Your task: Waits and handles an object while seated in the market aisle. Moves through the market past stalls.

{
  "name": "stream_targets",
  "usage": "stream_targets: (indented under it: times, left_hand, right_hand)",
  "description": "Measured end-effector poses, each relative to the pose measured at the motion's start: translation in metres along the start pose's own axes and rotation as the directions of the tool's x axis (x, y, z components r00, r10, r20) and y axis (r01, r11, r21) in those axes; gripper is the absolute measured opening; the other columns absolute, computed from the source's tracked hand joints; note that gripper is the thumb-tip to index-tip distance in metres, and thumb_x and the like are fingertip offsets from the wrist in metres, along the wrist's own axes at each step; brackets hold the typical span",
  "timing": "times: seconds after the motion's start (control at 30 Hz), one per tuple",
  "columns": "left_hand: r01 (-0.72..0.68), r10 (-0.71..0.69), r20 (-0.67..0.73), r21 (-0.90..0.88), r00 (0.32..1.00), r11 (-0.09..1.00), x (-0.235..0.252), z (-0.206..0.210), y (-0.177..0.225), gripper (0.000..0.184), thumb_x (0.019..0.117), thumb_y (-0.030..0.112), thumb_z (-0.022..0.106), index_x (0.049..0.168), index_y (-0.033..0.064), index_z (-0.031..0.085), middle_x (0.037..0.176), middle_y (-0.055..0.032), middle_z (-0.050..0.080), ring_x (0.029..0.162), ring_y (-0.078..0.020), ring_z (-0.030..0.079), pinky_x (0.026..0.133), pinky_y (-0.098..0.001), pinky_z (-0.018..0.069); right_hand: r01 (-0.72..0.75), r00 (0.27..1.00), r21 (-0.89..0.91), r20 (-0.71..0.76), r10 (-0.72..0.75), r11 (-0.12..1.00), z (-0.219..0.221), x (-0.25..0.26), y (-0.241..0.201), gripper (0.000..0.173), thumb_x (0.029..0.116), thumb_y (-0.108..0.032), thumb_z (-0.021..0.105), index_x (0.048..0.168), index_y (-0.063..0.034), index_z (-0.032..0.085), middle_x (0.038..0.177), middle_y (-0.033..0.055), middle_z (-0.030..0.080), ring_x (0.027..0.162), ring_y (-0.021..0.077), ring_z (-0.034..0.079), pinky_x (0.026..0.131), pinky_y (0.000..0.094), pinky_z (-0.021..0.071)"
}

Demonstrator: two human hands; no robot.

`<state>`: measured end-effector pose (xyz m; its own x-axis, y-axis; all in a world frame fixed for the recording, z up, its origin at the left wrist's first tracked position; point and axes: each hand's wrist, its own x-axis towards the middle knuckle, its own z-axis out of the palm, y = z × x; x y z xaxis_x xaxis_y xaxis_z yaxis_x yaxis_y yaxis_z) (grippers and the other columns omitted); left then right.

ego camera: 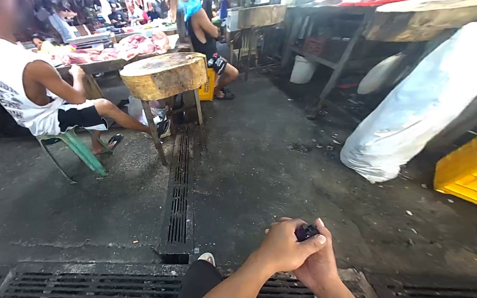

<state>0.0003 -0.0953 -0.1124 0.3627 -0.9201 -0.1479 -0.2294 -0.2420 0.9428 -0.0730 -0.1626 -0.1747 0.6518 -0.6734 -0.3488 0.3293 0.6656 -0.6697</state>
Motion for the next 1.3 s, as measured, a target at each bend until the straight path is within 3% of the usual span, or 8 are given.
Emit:
stream_targets:
  times: [0.1, 0.23, 0.4, 0.63, 0.87, 1.1, 1.17, 1.3]
  left_hand:
    - [-0.245, 0.241, -0.059, -0.090, 0.969, 0.965, 0.030, 0.019, -0.073, 0.045, 0.1020, 0.040, 0.059, 0.122, 0.0010, 0.069, 0.118, -0.0173, 0.069, 0.112, -0.0256, 0.066, 0.099, -0.0482, 0.0528]
    - [-0.257, 0.250, -0.067, -0.163, 0.966, 0.952, 0.031, 0.018, -0.073, 0.047, 0.1048, 0.041, 0.051, 0.115, 0.0000, 0.070, 0.113, -0.0170, 0.069, 0.110, -0.0249, 0.065, 0.099, -0.0479, 0.0515]
    - [-0.308, 0.298, -0.078, -0.235, 0.951, 0.922, 0.031, 0.015, -0.073, 0.052, 0.1107, 0.038, 0.034, 0.103, 0.0009, 0.070, 0.096, -0.0097, 0.067, 0.090, -0.0160, 0.065, 0.085, -0.0388, 0.0539]
    - [-0.297, 0.276, -0.112, -0.301, 0.955, 0.906, 0.029, 0.013, -0.070, 0.054, 0.1109, 0.035, 0.030, 0.099, -0.0001, 0.069, 0.090, -0.0078, 0.067, 0.088, -0.0132, 0.065, 0.084, -0.0369, 0.0541]
    - [-0.231, 0.201, -0.123, -0.331, 0.972, 0.915, 0.027, 0.013, -0.073, 0.062, 0.1108, 0.044, 0.023, 0.094, 0.0026, 0.066, 0.083, -0.0065, 0.065, 0.078, -0.0143, 0.065, 0.075, -0.0368, 0.0559]
    - [-0.170, 0.139, -0.110, -0.348, 0.984, 0.922, 0.027, 0.012, -0.072, 0.059, 0.1105, 0.039, 0.023, 0.102, 0.0012, 0.069, 0.092, -0.0085, 0.068, 0.088, -0.0147, 0.067, 0.082, -0.0381, 0.0567]
    - [-0.160, 0.130, -0.107, -0.350, 0.986, 0.923, 0.029, 0.013, -0.071, 0.058, 0.1101, 0.040, 0.024, 0.097, 0.0032, 0.067, 0.085, -0.0067, 0.066, 0.079, -0.0139, 0.066, 0.073, -0.0364, 0.0570]
    - [-0.161, 0.145, -0.075, -0.323, 0.987, 0.933, 0.031, 0.010, -0.074, 0.059, 0.1110, 0.039, 0.023, 0.099, 0.0025, 0.069, 0.091, -0.0080, 0.069, 0.088, -0.0151, 0.067, 0.082, -0.0387, 0.0564]
  right_hand:
    - [0.061, 0.993, 0.001, 0.104, -0.061, 0.998, -0.036, 0.023, 0.022, 0.068, 0.0965, -0.075, 0.038, 0.104, -0.0162, 0.072, 0.094, 0.0040, 0.075, 0.088, 0.0145, 0.073, 0.075, 0.0349, 0.0614]
    - [0.085, 0.988, -0.035, 0.134, -0.080, 0.996, -0.029, 0.018, 0.018, 0.069, 0.1036, -0.067, 0.024, 0.099, -0.0167, 0.072, 0.087, 0.0019, 0.074, 0.082, 0.0110, 0.071, 0.072, 0.0314, 0.0607]
    - [0.098, 0.987, -0.067, 0.132, -0.088, 0.993, -0.029, 0.021, 0.017, 0.059, 0.1028, -0.064, 0.035, 0.076, -0.0223, 0.066, 0.057, -0.0049, 0.056, 0.046, 0.0028, 0.050, 0.044, 0.0207, 0.0454]
    - [0.090, 0.988, -0.075, 0.135, -0.080, 0.993, -0.022, 0.013, 0.013, 0.058, 0.0985, -0.070, 0.042, 0.076, -0.0217, 0.066, 0.060, -0.0045, 0.058, 0.049, 0.0027, 0.053, 0.047, 0.0204, 0.0474]
    - [0.042, 0.996, -0.164, 0.082, -0.029, 0.985, -0.015, 0.007, 0.007, 0.061, 0.1068, -0.057, 0.024, 0.091, -0.0170, 0.067, 0.072, 0.0012, 0.068, 0.059, 0.0077, 0.064, 0.053, 0.0248, 0.0538]
    - [-0.008, 0.999, -0.243, 0.042, 0.019, 0.970, -0.019, 0.011, 0.002, 0.057, 0.1092, -0.048, 0.022, 0.100, -0.0143, 0.067, 0.074, 0.0044, 0.068, 0.059, 0.0119, 0.062, 0.050, 0.0285, 0.0515]
    - [0.009, 0.999, -0.258, 0.047, 0.004, 0.966, -0.018, 0.009, 0.001, 0.061, 0.1094, -0.049, 0.019, 0.095, -0.0146, 0.067, 0.070, 0.0036, 0.066, 0.055, 0.0107, 0.060, 0.048, 0.0263, 0.0490]
    - [-0.012, 0.997, -0.247, 0.070, 0.030, 0.969, -0.015, 0.006, 0.003, 0.064, 0.1074, -0.057, 0.019, 0.091, -0.0161, 0.065, 0.067, 0.0021, 0.064, 0.055, 0.0104, 0.059, 0.051, 0.0278, 0.0525]
